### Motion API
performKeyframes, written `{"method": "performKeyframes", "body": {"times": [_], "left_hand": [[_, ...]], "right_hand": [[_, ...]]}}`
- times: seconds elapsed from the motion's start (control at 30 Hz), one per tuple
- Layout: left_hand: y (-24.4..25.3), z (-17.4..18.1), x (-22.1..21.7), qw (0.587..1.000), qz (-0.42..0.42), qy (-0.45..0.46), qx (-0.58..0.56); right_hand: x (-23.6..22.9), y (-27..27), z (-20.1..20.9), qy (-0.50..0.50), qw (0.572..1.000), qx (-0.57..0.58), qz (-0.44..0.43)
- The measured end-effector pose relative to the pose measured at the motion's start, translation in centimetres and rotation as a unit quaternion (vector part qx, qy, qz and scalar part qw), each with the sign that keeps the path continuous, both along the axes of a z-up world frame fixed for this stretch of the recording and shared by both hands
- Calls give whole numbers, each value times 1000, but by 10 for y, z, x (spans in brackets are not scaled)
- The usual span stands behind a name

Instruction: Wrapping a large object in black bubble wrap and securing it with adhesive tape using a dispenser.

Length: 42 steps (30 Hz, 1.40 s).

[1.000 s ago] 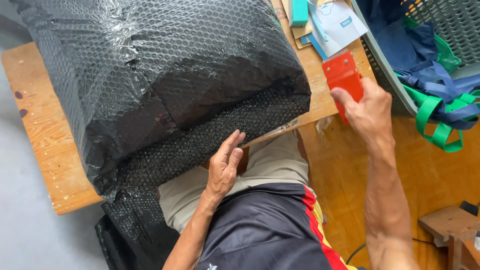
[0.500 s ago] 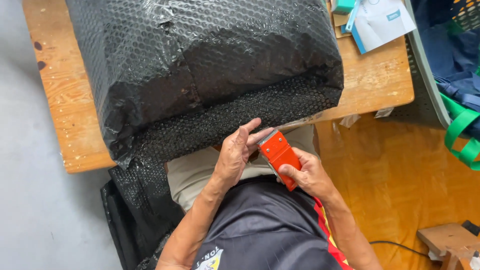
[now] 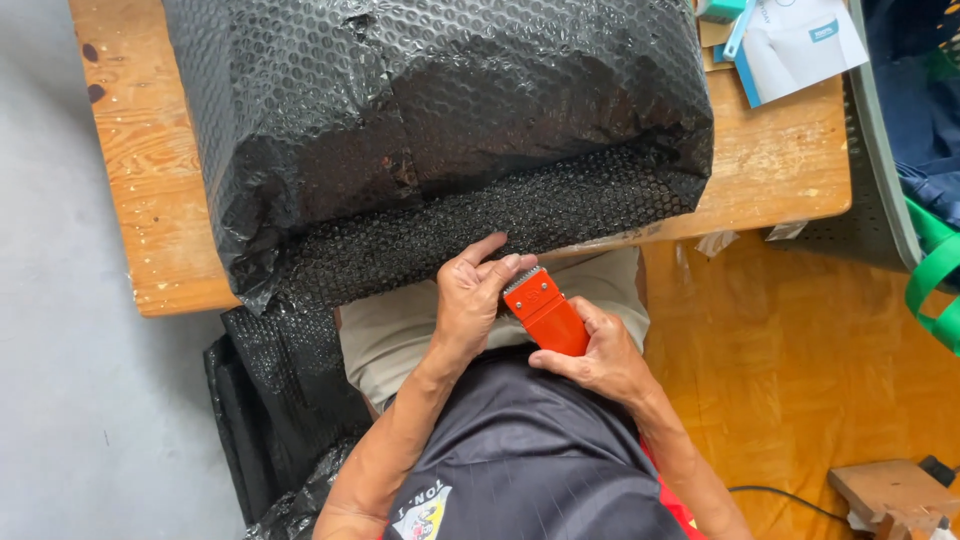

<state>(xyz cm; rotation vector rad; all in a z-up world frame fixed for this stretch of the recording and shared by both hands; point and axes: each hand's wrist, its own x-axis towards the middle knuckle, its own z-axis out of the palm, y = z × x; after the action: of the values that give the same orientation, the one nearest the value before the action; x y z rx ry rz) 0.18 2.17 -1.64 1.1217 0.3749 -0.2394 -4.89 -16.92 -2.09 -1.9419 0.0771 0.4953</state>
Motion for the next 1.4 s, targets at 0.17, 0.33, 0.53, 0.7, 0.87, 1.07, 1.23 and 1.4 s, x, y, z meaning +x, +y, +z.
{"method": "performKeyframes", "body": {"times": [0.17, 0.33, 0.53, 0.7, 0.87, 1.07, 1.23, 1.4], "left_hand": [[-6, -12, -6, 997, 39, -53, 26], [-9, -6, -9, 996, 59, -66, 24], [-10, -9, -7, 997, 62, -55, 3], [-10, -1, -8, 994, 63, -86, 29], [-8, -7, -6, 995, 54, -84, 19], [-8, -7, 0, 996, 54, -73, 19], [-5, -7, 0, 996, 55, -73, 23], [-5, -8, 0, 994, 57, -86, 20]], "right_hand": [[-1, 2, -1, 36, 999, -36, -7], [2, 8, 20, 51, 998, -45, -1], [8, 15, 47, 30, 995, -88, 24], [-3, 12, 10, 67, 997, -38, -27], [0, 9, 19, 71, 996, -42, -12], [7, 9, 28, 44, 998, -51, 15], [9, 11, 31, 37, 998, -55, 16], [9, 11, 24, 37, 998, -50, 17]]}}
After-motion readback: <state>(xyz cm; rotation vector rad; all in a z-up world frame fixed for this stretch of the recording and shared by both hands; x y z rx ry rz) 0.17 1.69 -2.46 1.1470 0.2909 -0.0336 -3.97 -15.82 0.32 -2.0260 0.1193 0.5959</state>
